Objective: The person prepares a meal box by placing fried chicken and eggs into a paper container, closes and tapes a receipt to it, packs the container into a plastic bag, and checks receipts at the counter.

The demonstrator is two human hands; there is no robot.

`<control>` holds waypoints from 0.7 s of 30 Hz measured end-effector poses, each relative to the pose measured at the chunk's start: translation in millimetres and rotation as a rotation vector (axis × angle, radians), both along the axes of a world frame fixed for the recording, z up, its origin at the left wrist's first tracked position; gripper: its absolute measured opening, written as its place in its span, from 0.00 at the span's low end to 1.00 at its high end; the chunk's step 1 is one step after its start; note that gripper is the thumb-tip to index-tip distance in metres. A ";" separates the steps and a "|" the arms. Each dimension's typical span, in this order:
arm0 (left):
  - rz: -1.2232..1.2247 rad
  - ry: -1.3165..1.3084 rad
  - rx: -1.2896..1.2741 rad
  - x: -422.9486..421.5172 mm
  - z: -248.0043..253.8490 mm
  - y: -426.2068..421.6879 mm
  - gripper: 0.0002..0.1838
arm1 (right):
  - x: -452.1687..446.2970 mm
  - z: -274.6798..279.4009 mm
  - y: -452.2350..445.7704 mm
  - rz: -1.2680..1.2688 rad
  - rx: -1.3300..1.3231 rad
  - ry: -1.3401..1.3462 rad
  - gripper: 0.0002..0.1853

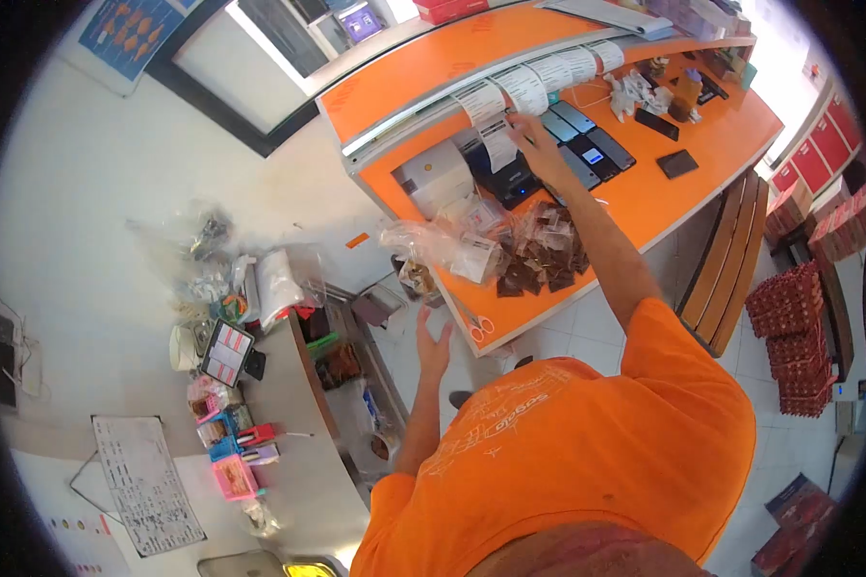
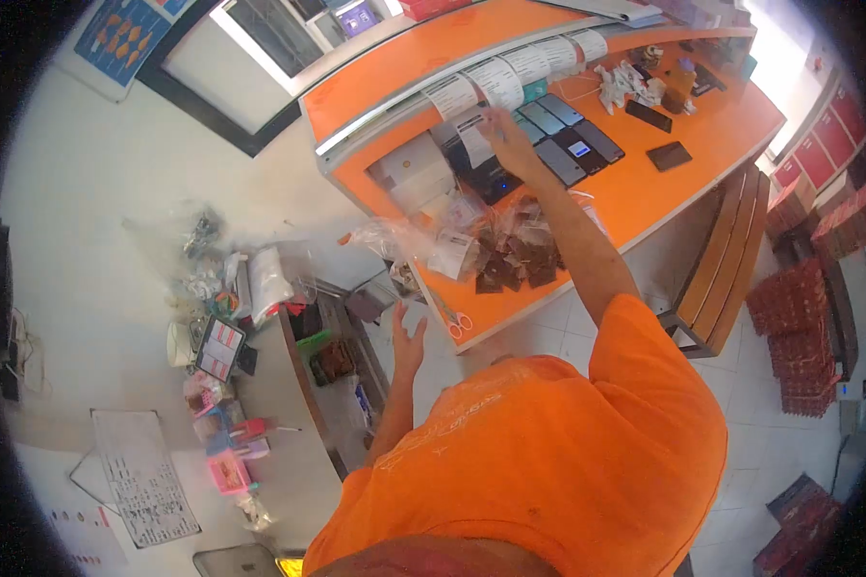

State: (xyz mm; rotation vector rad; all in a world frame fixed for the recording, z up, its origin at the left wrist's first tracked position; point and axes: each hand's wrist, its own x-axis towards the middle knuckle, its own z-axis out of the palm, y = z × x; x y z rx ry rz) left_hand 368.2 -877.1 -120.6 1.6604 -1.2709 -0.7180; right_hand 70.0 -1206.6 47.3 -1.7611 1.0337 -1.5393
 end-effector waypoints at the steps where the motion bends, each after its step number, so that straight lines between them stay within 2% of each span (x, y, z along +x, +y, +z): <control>1: 0.050 0.051 0.062 5.8 -0.2 18.2 0.37 | 9.8 2.6 -19.4 -0.013 -0.029 -0.039 0.25; 3: 0.173 0.163 0.189 14.4 3.7 56.3 0.35 | 33.9 7.1 -48.7 -0.090 -0.092 -0.127 0.26; 6: 0.256 0.176 0.126 33.0 -20.1 102.2 0.31 | 63.0 9.7 -70.9 -0.298 -0.131 -0.129 0.23; 7: 0.259 0.220 0.102 32.7 -22.6 115.7 0.30 | 75.0 8.0 -65.9 -0.341 -0.224 -0.257 0.22; 9: 0.305 0.299 0.031 42.5 -20.4 131.1 0.27 | 99.5 13.7 -32.2 -0.576 -0.271 -0.157 0.18; 10: 0.360 0.404 0.056 44.2 -13.4 137.1 0.25 | 121.4 12.6 -15.3 -0.345 0.081 -0.602 0.18; 12: 0.410 0.608 0.048 52.4 20.4 139.7 0.24 | 183.6 52.7 89.2 0.076 0.199 -0.892 0.17; 14: 0.367 0.779 -0.110 64.6 61.6 142.0 0.26 | 240.2 34.5 155.2 0.374 0.385 -0.570 0.16; 16: 0.343 0.881 -0.315 88.3 88.3 149.6 0.27 | 304.3 -13.4 220.7 0.634 0.223 0.115 0.15; 17: 0.363 0.920 -0.396 101.2 96.2 154.5 0.27 | 328.6 -6.1 268.5 0.963 0.214 0.233 0.14; 18: 0.375 0.956 -0.478 116.4 101.7 160.9 0.26 | 351.7 -6.3 303.2 1.175 0.293 0.372 0.14; 19: 0.430 0.930 -0.535 137.6 106.9 169.6 0.23 | 375.3 -14.8 336.5 1.245 0.287 0.398 0.13; 21: 0.709 1.005 -0.618 184.8 90.6 202.7 0.20 | 420.9 -39.9 378.6 1.407 0.268 0.477 0.13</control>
